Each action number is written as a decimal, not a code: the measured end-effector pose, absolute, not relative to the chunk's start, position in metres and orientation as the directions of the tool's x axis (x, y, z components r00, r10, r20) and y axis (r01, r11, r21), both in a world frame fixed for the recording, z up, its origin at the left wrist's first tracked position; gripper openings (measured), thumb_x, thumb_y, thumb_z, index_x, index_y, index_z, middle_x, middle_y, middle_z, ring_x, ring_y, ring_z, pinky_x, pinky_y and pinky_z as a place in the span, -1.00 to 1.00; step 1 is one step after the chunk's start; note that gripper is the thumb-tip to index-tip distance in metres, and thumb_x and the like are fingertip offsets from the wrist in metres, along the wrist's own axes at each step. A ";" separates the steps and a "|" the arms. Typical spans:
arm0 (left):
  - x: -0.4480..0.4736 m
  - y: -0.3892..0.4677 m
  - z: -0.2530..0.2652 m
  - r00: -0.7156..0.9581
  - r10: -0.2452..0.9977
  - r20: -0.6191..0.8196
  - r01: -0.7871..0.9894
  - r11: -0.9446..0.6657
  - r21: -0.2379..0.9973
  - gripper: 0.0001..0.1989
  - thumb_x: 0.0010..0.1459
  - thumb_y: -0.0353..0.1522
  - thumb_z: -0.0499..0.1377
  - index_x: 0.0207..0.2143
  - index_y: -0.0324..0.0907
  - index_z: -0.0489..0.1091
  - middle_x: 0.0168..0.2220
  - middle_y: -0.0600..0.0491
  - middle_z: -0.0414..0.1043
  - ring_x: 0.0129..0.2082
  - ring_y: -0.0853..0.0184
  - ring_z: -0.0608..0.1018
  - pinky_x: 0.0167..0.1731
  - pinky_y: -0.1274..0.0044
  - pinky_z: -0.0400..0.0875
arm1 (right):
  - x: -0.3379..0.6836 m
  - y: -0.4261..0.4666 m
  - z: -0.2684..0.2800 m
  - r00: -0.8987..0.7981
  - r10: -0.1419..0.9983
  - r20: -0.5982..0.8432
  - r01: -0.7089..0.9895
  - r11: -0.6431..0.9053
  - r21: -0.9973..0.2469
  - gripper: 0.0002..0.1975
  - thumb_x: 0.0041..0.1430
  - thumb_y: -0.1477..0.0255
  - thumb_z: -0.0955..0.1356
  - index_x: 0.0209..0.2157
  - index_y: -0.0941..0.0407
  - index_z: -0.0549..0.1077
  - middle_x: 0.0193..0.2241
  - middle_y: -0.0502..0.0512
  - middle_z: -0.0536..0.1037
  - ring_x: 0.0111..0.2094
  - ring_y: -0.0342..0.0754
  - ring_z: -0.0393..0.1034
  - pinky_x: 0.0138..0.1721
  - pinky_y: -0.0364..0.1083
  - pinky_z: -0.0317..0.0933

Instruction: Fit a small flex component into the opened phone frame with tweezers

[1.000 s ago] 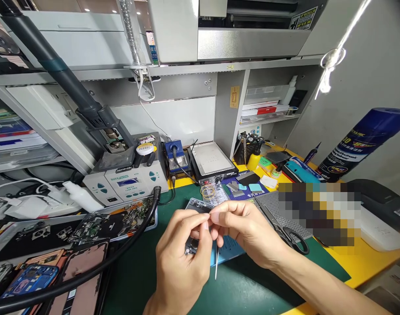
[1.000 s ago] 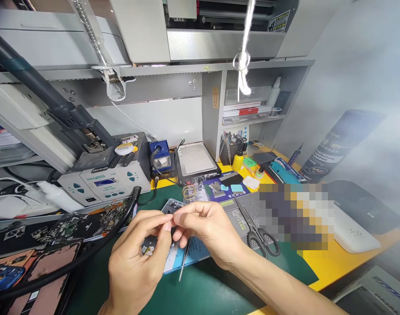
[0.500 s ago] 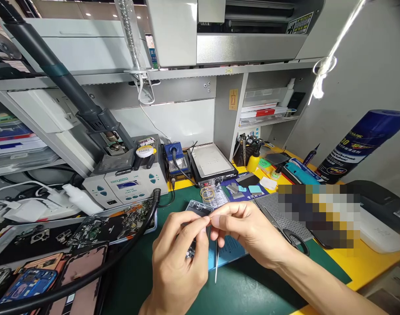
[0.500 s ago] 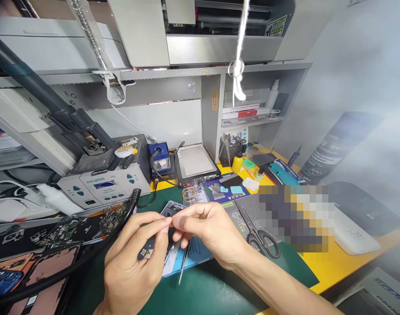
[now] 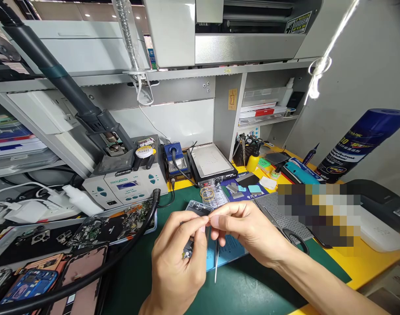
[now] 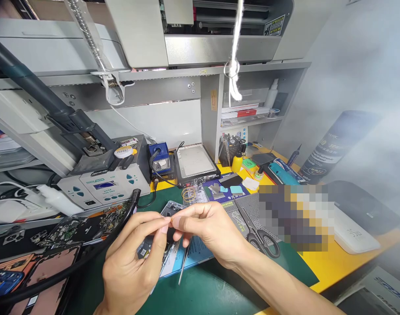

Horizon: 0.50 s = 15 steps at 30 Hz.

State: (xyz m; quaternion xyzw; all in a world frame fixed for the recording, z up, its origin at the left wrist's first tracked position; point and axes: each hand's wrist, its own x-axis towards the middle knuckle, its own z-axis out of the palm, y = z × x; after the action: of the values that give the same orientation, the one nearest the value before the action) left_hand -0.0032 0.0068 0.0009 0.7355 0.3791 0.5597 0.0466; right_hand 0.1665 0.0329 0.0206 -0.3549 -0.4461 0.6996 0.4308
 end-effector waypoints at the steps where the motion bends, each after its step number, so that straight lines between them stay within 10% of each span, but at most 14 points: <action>1: -0.003 0.007 0.001 0.086 0.610 0.787 0.503 -0.709 0.494 -0.75 0.23 -0.65 0.17 -0.16 -0.19 0.48 -0.21 0.05 0.47 -0.20 0.41 0.54 -0.21 0.56 0.51 | 0.167 0.033 0.021 -0.377 0.919 -0.113 -0.285 -0.231 -0.930 -0.78 0.07 0.30 0.57 -0.42 0.18 0.69 -0.54 0.04 0.61 -0.49 -0.15 0.42 -0.43 -0.14 0.30; 15: 0.007 0.007 -0.002 -0.005 0.573 0.820 0.562 -0.677 0.476 -0.72 0.21 -0.62 0.11 -0.20 -0.12 0.51 -0.33 0.01 0.51 -0.37 0.32 0.61 -0.41 0.50 0.54 | 0.168 0.031 0.021 -0.359 0.928 -0.095 -0.201 -0.177 -0.964 -0.75 0.14 0.27 0.51 -0.45 0.18 0.67 -0.54 0.05 0.58 -0.50 -0.14 0.35 -0.41 -0.14 0.26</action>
State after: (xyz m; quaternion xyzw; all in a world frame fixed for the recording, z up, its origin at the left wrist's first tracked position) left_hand 0.0072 0.0065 -0.0020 0.7052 0.4021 0.5840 0.0047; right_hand 0.1676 0.0314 0.0205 -0.3768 -0.4829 0.6681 0.4225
